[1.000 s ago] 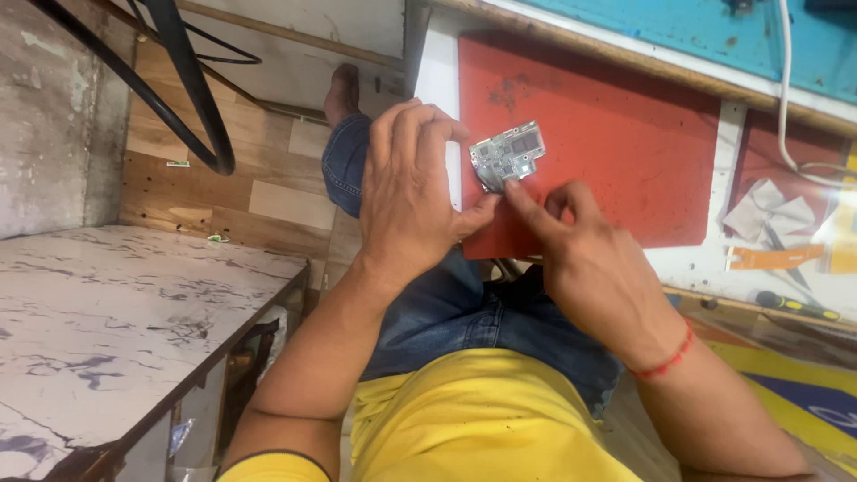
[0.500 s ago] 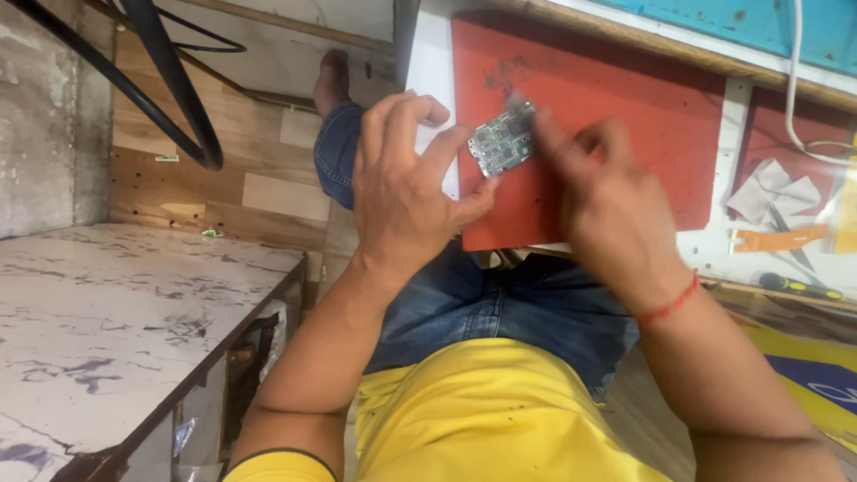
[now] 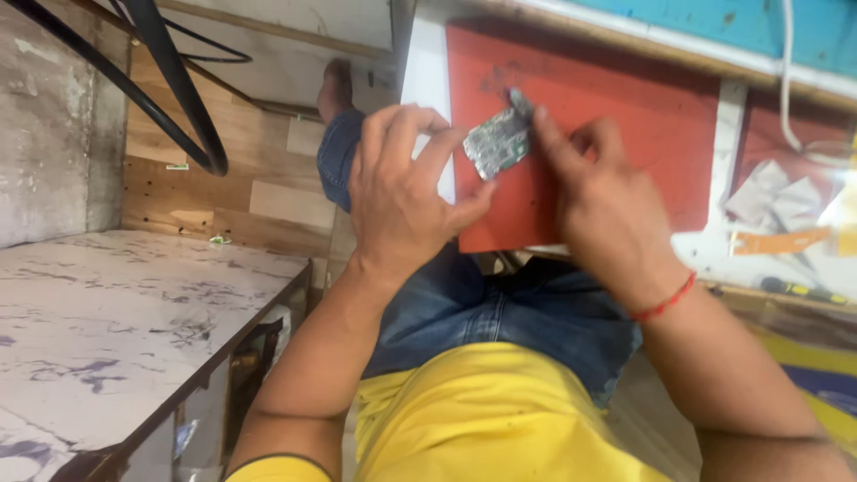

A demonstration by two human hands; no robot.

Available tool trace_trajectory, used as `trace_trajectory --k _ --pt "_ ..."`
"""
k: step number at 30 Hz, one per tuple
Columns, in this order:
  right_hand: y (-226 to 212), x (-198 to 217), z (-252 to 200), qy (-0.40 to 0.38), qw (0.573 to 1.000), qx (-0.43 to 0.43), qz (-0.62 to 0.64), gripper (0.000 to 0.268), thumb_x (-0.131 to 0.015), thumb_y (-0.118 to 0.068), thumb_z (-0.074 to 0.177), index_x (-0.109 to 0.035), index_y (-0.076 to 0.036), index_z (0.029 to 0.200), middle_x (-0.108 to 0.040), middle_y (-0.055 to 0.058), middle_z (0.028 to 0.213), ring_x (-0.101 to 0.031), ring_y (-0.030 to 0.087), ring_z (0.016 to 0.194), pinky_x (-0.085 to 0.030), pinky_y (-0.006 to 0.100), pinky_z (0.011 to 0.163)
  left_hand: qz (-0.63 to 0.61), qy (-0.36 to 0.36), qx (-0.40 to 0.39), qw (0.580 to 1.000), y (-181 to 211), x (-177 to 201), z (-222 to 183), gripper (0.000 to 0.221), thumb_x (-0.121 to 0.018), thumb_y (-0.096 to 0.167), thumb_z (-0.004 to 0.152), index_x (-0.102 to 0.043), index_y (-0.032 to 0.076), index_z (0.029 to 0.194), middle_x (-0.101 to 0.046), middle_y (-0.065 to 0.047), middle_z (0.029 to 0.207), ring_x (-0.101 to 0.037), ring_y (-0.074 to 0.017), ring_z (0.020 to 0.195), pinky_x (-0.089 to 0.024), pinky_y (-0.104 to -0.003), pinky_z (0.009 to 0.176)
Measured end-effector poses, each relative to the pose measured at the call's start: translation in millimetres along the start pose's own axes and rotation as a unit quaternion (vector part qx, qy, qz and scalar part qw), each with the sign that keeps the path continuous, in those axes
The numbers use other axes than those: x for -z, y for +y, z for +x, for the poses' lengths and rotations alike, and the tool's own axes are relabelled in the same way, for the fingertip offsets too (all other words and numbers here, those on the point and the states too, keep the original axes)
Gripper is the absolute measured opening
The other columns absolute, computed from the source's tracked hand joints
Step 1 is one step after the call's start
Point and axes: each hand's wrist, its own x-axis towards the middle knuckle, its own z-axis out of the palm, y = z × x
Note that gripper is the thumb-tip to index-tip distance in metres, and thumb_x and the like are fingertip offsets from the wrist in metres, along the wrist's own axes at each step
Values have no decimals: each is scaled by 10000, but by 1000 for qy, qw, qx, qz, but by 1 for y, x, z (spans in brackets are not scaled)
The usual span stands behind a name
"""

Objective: The person cleans a small circuit board with a brush, then uses a hot air gun to heat components on the board. The person continues to clean the board with the brush after heating.

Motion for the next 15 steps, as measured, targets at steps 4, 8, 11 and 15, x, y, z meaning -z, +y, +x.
trace_trajectory --k 4,8,11,15 --pt "-4 -9 -11 -22 999 19 34 627 -567 -1 871 -560 -151 1479 -610 183 1118 -657 396 649 -553 494 574 5 -34 17 999 7 12 -7 495 -908 321 668 -741 113 1084 -588 -40 1159 -518 -301 1204 -482 -448 981" --pt "11 -11 0 3 1000 4 -2 638 -567 1 839 -561 -168 1455 -604 188 1131 -652 385 605 -558 478 529 20 -7 10 1000 15 8 23 517 -919 340 702 -684 77 1081 -545 -79 1203 -489 -330 1220 -451 -481 1001" --pt "14 -25 -17 -31 999 11 12 673 -563 6 814 -568 -201 1455 -607 168 1141 -648 393 606 -561 483 546 17 -40 19 999 17 7 16 545 -906 311 678 -638 43 1071 -511 -132 1247 -475 -363 1243 -433 -495 1027" --pt "12 -17 0 33 999 5 24 650 -554 3 859 -538 -139 1493 -591 166 1119 -674 378 702 -563 481 574 -2 -45 14 999 7 2 24 582 -910 294 606 -630 29 1042 -497 -163 1241 -461 -401 1232 -413 -507 1040"
